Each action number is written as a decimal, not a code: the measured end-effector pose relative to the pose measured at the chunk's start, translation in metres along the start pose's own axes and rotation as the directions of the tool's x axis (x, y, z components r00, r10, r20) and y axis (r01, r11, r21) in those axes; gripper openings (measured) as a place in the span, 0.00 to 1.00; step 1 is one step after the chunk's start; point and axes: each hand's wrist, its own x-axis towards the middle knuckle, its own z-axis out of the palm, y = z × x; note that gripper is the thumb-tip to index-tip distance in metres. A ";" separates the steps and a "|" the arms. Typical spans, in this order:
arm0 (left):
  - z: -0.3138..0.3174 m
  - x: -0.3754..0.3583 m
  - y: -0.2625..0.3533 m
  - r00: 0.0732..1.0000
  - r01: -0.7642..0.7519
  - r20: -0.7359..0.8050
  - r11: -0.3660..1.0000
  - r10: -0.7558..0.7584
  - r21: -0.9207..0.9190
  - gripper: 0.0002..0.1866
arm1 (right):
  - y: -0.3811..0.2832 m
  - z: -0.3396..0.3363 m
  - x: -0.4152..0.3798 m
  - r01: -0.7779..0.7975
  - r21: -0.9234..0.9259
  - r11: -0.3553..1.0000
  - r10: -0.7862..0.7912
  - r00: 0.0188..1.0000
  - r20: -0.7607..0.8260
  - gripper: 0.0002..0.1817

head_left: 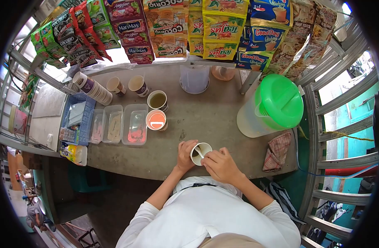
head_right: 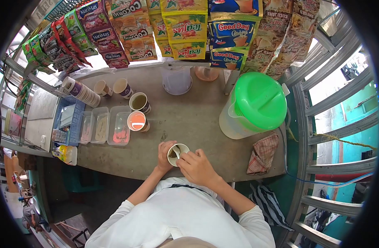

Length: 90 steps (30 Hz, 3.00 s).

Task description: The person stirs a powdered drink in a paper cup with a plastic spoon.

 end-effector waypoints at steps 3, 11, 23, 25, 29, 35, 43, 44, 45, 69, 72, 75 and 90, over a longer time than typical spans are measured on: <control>0.000 0.001 0.001 1.000 0.009 -0.008 1.000 -0.009 0.001 0.38 | -0.002 -0.001 0.001 -0.010 0.014 1.000 0.010 1.000 0.006 0.03; 0.002 0.000 0.000 1.000 0.009 -0.023 1.000 -0.008 0.018 0.37 | -0.008 -0.002 0.000 -0.032 -0.038 0.999 0.035 0.996 0.077 0.05; 0.001 0.002 0.000 1.000 -0.022 0.002 0.999 0.022 0.023 0.39 | -0.007 -0.005 -0.001 -0.040 -0.087 0.995 0.047 0.996 0.073 0.09; 0.001 0.001 -0.001 1.000 -0.015 0.001 1.000 0.015 0.027 0.39 | -0.008 -0.005 -0.001 -0.044 -0.085 0.995 0.050 0.997 0.063 0.08; 0.001 0.001 0.000 1.000 0.004 0.002 1.000 -0.004 0.030 0.39 | -0.009 -0.008 -0.002 -0.056 -0.073 0.996 0.059 0.997 0.050 0.07; 0.001 0.001 0.001 1.000 0.012 -0.004 0.999 -0.011 0.031 0.39 | -0.012 -0.010 -0.001 -0.074 -0.076 0.994 0.077 0.996 0.039 0.03; 0.001 0.004 0.002 1.000 0.007 -0.012 1.000 -0.006 0.027 0.39 | -0.014 -0.013 0.001 -0.099 -0.089 0.991 0.097 0.995 -0.028 0.04; 0.001 0.004 0.001 1.000 0.003 -0.014 1.000 -0.002 0.028 0.40 | -0.014 -0.013 0.001 -0.096 -0.098 0.991 0.093 0.995 -0.036 0.04; 0.001 0.003 0.001 1.000 0.002 -0.012 1.000 -0.002 0.030 0.39 | -0.014 -0.013 0.001 -0.094 -0.107 0.990 0.090 0.995 -0.043 0.04; 0.005 -0.002 -0.003 0.998 0.030 -0.054 0.997 -0.034 -0.071 0.38 | -0.008 -0.014 0.000 -0.089 0.122 0.988 0.101 0.990 -0.096 0.05; 0.006 -0.001 -0.003 0.998 0.048 -0.050 0.999 -0.049 -0.021 0.39 | -0.009 -0.026 0.001 -0.080 0.131 0.988 0.094 0.990 -0.105 0.05; 0.005 0.000 -0.001 0.998 0.054 -0.041 0.999 -0.054 -0.004 0.40 | -0.003 -0.028 0.001 -0.077 0.070 0.995 0.087 0.983 -0.161 0.05; 0.003 0.001 0.001 0.997 0.076 -0.011 0.997 -0.076 0.003 0.41 | 0.001 -0.023 -0.003 -0.126 0.055 0.991 0.131 0.985 -0.109 0.05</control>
